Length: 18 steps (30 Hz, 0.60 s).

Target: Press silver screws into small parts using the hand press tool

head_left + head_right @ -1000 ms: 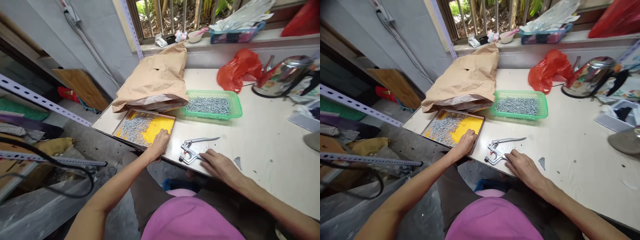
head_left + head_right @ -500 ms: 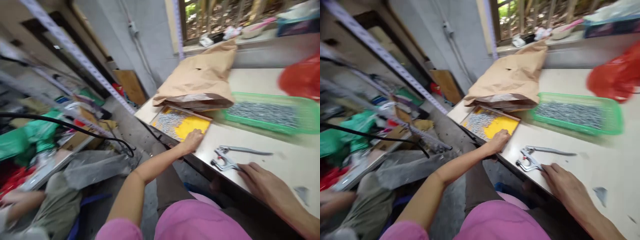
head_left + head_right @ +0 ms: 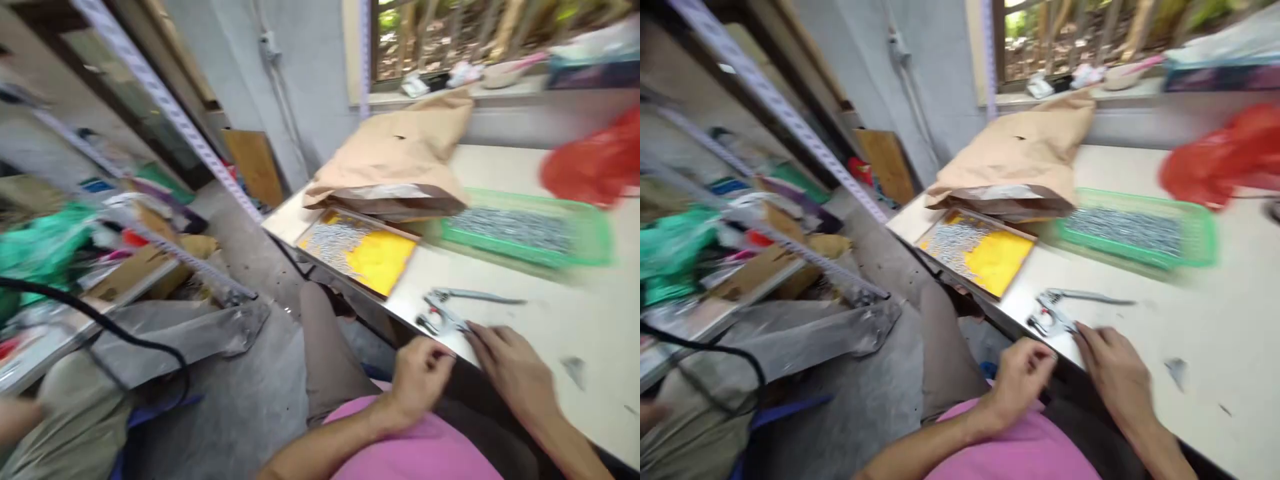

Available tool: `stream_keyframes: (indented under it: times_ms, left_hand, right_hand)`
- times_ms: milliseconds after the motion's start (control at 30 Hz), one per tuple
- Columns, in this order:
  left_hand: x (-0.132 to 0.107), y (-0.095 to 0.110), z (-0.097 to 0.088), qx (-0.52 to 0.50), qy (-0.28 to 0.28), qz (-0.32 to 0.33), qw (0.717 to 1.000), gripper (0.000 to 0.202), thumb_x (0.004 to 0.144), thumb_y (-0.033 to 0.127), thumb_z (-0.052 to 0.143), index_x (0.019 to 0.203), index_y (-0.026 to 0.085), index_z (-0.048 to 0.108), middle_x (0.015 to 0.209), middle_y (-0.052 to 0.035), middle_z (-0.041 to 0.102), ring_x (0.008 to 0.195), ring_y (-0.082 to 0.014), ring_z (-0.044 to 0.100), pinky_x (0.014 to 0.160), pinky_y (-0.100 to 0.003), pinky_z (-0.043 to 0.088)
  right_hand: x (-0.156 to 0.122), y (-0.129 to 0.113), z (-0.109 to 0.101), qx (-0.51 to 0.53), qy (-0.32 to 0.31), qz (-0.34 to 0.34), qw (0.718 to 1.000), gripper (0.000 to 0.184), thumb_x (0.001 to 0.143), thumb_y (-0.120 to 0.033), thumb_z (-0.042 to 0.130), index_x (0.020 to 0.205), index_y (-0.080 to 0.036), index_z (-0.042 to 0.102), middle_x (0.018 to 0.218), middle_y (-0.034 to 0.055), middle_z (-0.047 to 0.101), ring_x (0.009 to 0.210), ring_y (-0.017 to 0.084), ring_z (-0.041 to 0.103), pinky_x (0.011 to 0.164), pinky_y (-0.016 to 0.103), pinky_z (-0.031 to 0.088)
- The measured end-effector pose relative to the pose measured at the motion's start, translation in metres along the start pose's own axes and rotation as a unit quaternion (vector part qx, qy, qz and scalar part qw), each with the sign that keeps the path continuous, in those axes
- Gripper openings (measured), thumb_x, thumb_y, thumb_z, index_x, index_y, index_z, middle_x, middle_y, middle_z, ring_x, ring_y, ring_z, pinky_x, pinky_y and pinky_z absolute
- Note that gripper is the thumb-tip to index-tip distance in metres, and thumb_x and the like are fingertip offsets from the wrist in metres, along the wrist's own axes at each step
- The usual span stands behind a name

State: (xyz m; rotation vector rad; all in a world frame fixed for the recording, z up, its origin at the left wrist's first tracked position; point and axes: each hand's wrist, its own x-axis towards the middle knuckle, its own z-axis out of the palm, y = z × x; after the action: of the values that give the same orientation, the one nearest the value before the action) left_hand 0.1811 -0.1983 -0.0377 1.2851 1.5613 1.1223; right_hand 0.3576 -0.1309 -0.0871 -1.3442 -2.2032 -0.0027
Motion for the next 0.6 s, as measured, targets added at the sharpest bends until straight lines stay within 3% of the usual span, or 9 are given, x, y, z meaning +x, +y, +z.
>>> stream_keyframes:
  times_ms: [100, 233, 367, 600]
  left_hand:
    - [0.021, 0.002, -0.018, -0.03, -0.007, -0.053, 0.998, 0.015, 0.084, 0.026, 0.057, 0.089, 0.017, 0.068, 0.065, 0.0013, 0.063, 0.054, -0.0089, 0.059, 0.053, -0.017, 0.046]
    - [0.067, 0.012, -0.032, -0.025, -0.029, -0.059, 0.998, 0.02, 0.083, 0.034, 0.058, 0.089, 0.016, 0.065, 0.054, 0.0053, 0.055, 0.046, -0.0083, 0.055, 0.045, -0.016, 0.043]
    - [0.097, 0.02, -0.032, 0.033, -0.059, -0.087, 0.994, 0.017, 0.081, 0.03, 0.059, 0.088, 0.014, 0.065, 0.05, 0.0056, 0.056, 0.039, -0.0064, 0.05, 0.04, -0.014, 0.038]
    - [0.13, 0.027, -0.025, 0.07, -0.153, -0.225, 0.96, 0.01, 0.083, 0.019, 0.058, 0.081, 0.011, 0.064, 0.041, 0.0039, 0.055, 0.032, -0.0061, 0.046, 0.037, -0.014, 0.037]
  right_hand:
    - [0.013, -0.009, -0.005, -0.053, -0.026, 0.007, 0.998, 0.037, 0.101, -0.037, 0.038, 0.106, -0.017, 0.068, 0.082, 0.0079, 0.06, 0.077, 0.019, 0.056, 0.069, 0.029, 0.041]
    - [0.021, -0.008, -0.008, -0.074, -0.06, 0.049, 0.994, 0.031, 0.1, -0.032, 0.043, 0.108, -0.018, 0.069, 0.085, 0.0077, 0.06, 0.08, 0.019, 0.055, 0.072, 0.029, 0.041]
    - [0.022, -0.009, -0.013, -0.062, -0.064, 0.068, 0.994, 0.027, 0.098, -0.03, 0.047, 0.107, -0.02, 0.07, 0.087, 0.0079, 0.061, 0.08, 0.019, 0.054, 0.072, 0.029, 0.038]
    - [0.027, -0.006, -0.014, -0.056, -0.074, 0.084, 0.992, 0.021, 0.096, -0.025, 0.051, 0.104, -0.023, 0.071, 0.086, 0.0054, 0.061, 0.077, 0.017, 0.052, 0.07, 0.03, 0.032]
